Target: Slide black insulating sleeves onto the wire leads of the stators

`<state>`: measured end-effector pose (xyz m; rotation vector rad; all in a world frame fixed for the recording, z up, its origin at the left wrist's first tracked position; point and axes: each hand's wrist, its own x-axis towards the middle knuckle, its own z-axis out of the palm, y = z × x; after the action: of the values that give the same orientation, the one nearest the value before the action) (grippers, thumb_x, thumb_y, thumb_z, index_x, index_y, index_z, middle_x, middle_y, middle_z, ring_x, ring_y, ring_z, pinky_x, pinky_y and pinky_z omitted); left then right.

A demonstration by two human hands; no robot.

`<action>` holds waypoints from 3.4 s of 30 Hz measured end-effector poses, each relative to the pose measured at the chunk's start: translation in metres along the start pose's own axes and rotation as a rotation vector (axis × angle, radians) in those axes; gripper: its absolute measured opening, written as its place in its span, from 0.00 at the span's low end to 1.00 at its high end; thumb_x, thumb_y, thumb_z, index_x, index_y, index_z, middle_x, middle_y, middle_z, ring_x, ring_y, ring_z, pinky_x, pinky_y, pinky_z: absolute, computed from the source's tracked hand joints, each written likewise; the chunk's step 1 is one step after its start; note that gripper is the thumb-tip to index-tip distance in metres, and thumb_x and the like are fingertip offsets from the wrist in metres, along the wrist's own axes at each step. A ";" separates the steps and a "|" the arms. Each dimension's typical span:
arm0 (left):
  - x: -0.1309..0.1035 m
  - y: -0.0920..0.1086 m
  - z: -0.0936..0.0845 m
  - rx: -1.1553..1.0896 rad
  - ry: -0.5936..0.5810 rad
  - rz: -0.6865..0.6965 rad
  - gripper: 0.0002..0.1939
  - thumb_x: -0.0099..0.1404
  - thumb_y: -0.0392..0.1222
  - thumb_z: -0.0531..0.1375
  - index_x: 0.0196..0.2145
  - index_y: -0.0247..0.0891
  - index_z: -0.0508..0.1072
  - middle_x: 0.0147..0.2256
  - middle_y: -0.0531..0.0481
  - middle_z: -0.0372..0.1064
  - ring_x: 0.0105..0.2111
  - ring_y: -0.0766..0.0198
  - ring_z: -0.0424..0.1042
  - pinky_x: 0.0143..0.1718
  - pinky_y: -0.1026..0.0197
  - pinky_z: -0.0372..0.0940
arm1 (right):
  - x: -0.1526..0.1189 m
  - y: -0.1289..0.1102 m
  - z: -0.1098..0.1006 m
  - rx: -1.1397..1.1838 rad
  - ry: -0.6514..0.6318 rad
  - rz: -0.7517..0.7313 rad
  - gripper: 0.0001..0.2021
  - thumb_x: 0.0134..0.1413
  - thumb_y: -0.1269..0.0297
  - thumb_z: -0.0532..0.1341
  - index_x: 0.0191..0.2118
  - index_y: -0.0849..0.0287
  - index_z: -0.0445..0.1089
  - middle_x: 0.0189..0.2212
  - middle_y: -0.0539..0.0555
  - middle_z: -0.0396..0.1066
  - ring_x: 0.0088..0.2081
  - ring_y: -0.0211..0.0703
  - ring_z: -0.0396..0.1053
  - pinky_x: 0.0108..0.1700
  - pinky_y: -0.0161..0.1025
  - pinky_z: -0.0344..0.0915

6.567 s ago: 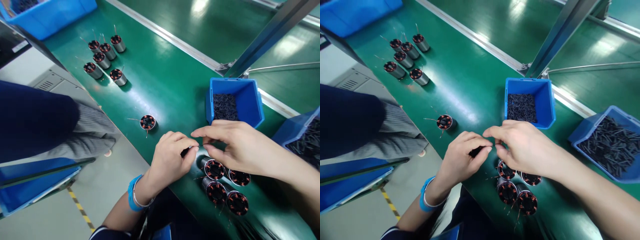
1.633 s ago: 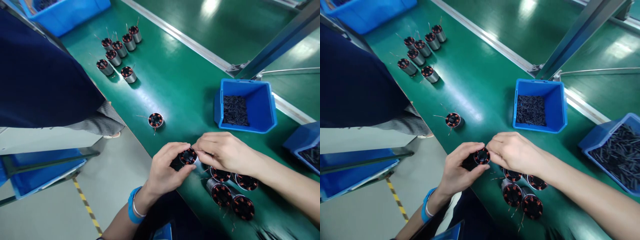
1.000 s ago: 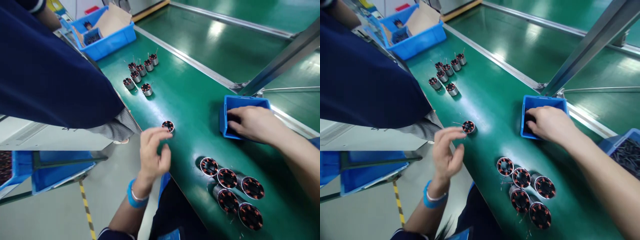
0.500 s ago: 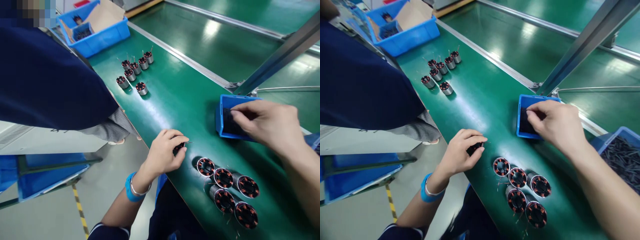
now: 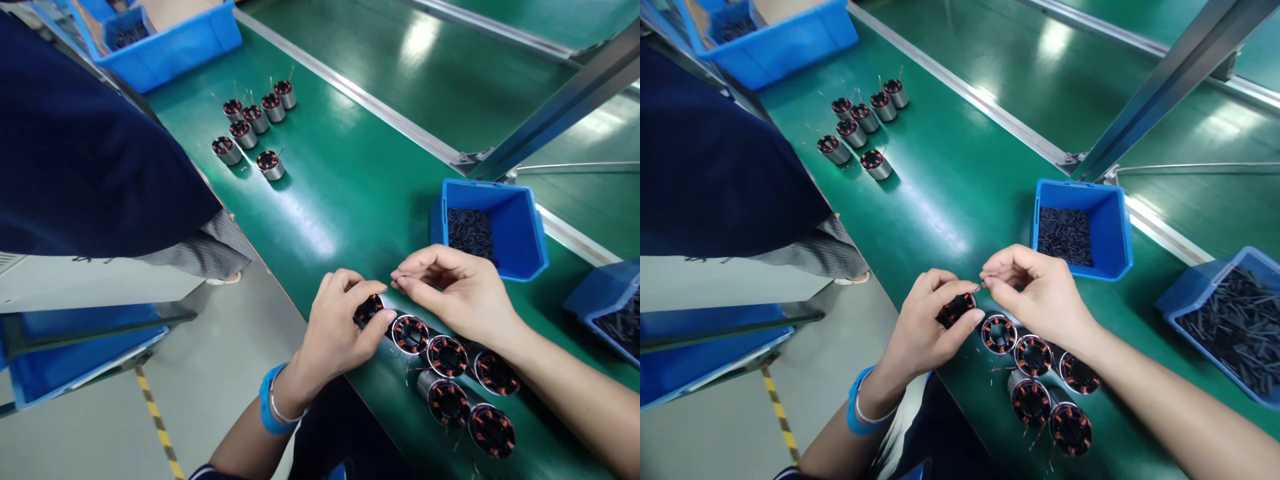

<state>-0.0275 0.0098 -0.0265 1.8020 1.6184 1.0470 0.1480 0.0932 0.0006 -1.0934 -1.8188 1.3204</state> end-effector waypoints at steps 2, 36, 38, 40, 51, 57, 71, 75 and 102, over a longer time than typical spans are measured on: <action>0.000 0.000 0.000 -0.002 -0.002 -0.004 0.13 0.62 0.41 0.66 0.45 0.39 0.77 0.38 0.47 0.68 0.39 0.59 0.68 0.43 0.54 0.65 | -0.001 -0.001 0.000 0.010 0.010 0.005 0.05 0.51 0.68 0.69 0.33 0.58 0.73 0.30 0.52 0.79 0.31 0.39 0.78 0.33 0.34 0.76; -0.002 0.000 0.001 0.031 -0.009 0.005 0.14 0.63 0.41 0.66 0.46 0.38 0.76 0.39 0.46 0.68 0.40 0.59 0.67 0.43 0.54 0.65 | -0.004 0.006 -0.001 -0.025 0.016 -0.005 0.06 0.49 0.71 0.70 0.33 0.56 0.74 0.29 0.46 0.77 0.29 0.31 0.74 0.32 0.26 0.71; -0.002 0.000 0.001 0.031 -0.010 0.004 0.14 0.63 0.41 0.66 0.46 0.38 0.76 0.39 0.46 0.68 0.39 0.59 0.67 0.43 0.54 0.65 | -0.004 0.007 -0.001 -0.037 0.015 -0.008 0.06 0.50 0.71 0.69 0.33 0.56 0.74 0.29 0.46 0.77 0.29 0.32 0.74 0.32 0.26 0.71; -0.002 0.000 0.001 0.033 -0.010 0.003 0.14 0.63 0.41 0.66 0.46 0.38 0.76 0.39 0.46 0.68 0.39 0.59 0.67 0.43 0.54 0.65 | -0.004 0.007 0.000 -0.062 0.008 -0.015 0.05 0.50 0.71 0.69 0.33 0.56 0.74 0.29 0.46 0.77 0.29 0.32 0.73 0.32 0.27 0.71; -0.002 0.000 0.001 0.038 -0.005 0.004 0.13 0.63 0.42 0.65 0.46 0.40 0.76 0.39 0.46 0.69 0.39 0.58 0.67 0.43 0.53 0.65 | -0.004 0.005 0.000 -0.101 0.025 -0.049 0.04 0.52 0.69 0.69 0.32 0.56 0.74 0.29 0.47 0.77 0.29 0.33 0.73 0.32 0.29 0.71; -0.002 0.000 0.001 0.042 -0.005 -0.002 0.13 0.63 0.43 0.65 0.46 0.41 0.76 0.39 0.47 0.68 0.39 0.58 0.67 0.43 0.53 0.66 | -0.005 0.005 0.000 -0.170 0.020 -0.041 0.03 0.53 0.67 0.68 0.31 0.56 0.73 0.28 0.48 0.76 0.28 0.36 0.73 0.31 0.34 0.71; -0.002 0.000 0.001 0.050 -0.011 0.004 0.15 0.64 0.42 0.65 0.48 0.39 0.76 0.39 0.46 0.68 0.40 0.58 0.67 0.43 0.53 0.66 | -0.002 0.005 -0.002 -0.092 -0.001 0.003 0.04 0.52 0.67 0.69 0.31 0.56 0.73 0.27 0.47 0.75 0.27 0.34 0.72 0.29 0.31 0.69; -0.003 0.000 0.002 0.051 -0.004 0.008 0.15 0.64 0.43 0.65 0.48 0.41 0.75 0.39 0.46 0.68 0.40 0.58 0.67 0.43 0.53 0.66 | -0.002 0.004 -0.001 -0.102 0.010 0.014 0.04 0.52 0.66 0.69 0.30 0.56 0.73 0.27 0.48 0.75 0.27 0.35 0.72 0.28 0.32 0.69; -0.002 0.001 0.001 0.067 -0.006 0.008 0.14 0.64 0.43 0.64 0.48 0.42 0.75 0.39 0.47 0.68 0.40 0.58 0.67 0.43 0.53 0.66 | -0.003 0.003 0.000 -0.103 0.040 0.034 0.05 0.51 0.64 0.69 0.29 0.55 0.74 0.27 0.49 0.76 0.26 0.37 0.72 0.28 0.35 0.71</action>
<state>-0.0263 0.0078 -0.0269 1.8542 1.6622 1.0013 0.1505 0.0910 -0.0027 -1.2019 -1.8638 1.2270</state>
